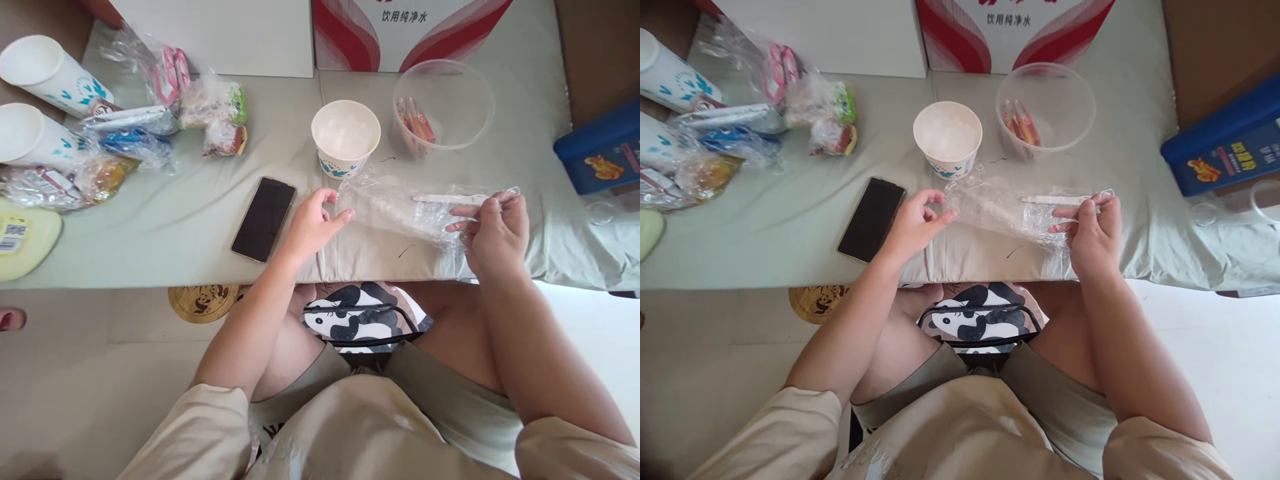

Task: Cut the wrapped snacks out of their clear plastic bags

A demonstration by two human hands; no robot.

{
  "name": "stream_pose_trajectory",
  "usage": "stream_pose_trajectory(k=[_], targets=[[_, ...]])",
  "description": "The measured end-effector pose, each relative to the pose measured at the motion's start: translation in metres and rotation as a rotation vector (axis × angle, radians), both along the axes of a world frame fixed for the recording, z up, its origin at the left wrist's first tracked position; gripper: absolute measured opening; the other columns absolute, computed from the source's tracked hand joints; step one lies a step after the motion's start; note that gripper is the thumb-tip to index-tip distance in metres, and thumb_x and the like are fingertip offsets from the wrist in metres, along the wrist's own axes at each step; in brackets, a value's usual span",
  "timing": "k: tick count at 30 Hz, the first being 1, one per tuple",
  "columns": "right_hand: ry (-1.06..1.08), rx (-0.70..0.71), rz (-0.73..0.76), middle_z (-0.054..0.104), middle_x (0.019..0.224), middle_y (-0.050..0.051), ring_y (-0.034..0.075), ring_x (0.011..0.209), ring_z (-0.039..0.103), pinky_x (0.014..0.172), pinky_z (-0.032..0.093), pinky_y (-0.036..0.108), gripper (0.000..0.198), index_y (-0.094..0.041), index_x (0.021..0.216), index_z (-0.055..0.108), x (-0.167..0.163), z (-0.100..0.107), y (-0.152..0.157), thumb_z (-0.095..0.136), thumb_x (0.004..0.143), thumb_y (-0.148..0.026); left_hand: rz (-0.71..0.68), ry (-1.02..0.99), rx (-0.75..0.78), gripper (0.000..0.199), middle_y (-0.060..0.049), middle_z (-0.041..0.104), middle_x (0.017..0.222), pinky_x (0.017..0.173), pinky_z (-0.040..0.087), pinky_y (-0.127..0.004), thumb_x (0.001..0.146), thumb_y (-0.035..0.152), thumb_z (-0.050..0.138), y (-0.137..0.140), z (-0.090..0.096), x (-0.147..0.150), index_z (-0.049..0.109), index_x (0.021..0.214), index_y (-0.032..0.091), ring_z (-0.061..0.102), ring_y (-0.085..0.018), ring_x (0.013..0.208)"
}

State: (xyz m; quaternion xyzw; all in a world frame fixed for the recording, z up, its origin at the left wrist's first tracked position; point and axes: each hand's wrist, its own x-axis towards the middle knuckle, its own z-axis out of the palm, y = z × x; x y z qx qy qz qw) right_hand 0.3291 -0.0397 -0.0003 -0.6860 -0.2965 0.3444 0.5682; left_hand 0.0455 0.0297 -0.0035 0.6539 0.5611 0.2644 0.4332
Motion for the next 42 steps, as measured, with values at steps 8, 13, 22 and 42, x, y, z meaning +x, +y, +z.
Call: stream_pose_trajectory(k=[8,13,22,42], targets=[[-0.055,-0.028,-0.003,0.058,0.054,-0.010,0.011,0.033,0.046,0.032,0.021,0.019,0.043,-0.028,0.095,0.039,0.003,-0.006,0.002,0.071,0.087,-0.056,0.050,-0.289,0.092,0.013,-0.001,0.070,0.086,0.080,0.051,-0.028,0.095,0.027,0.057,0.005,-0.008,0.005,0.055,0.083,0.022,0.067,-0.015,0.087],[-0.104,-0.107,-0.001,0.060,0.052,-0.010,0.010,0.028,0.040,0.029,0.024,0.021,0.041,-0.027,0.093,0.040,0.002,-0.002,0.003,0.072,0.085,-0.052,0.136,-0.351,0.084,0.016,0.003,0.062,0.067,0.077,0.055,-0.029,0.101,0.034,0.050,0.003,-0.001,0.003,0.048,0.088,0.025,0.068,-0.014,0.073],[-0.202,-0.243,-0.021,0.058,0.052,-0.010,0.010,0.031,0.042,0.031,0.026,0.019,0.029,-0.026,0.094,0.044,0.001,0.003,0.002,0.069,0.090,-0.041,0.115,-0.250,-0.019,0.015,0.008,0.054,0.057,0.051,0.042,-0.021,0.100,0.035,0.054,-0.002,-0.001,-0.002,0.047,0.091,0.025,0.056,-0.009,0.049],[-0.323,-0.292,0.010,0.068,0.066,-0.005,0.009,0.034,0.044,0.033,0.027,0.021,0.018,-0.025,0.103,0.054,0.006,0.001,0.004,0.061,0.086,-0.024,0.048,-0.135,-0.082,0.041,-0.005,0.071,0.125,0.053,0.050,-0.021,0.077,0.004,0.059,0.003,-0.003,0.001,0.069,0.112,0.021,0.057,-0.003,0.051]])
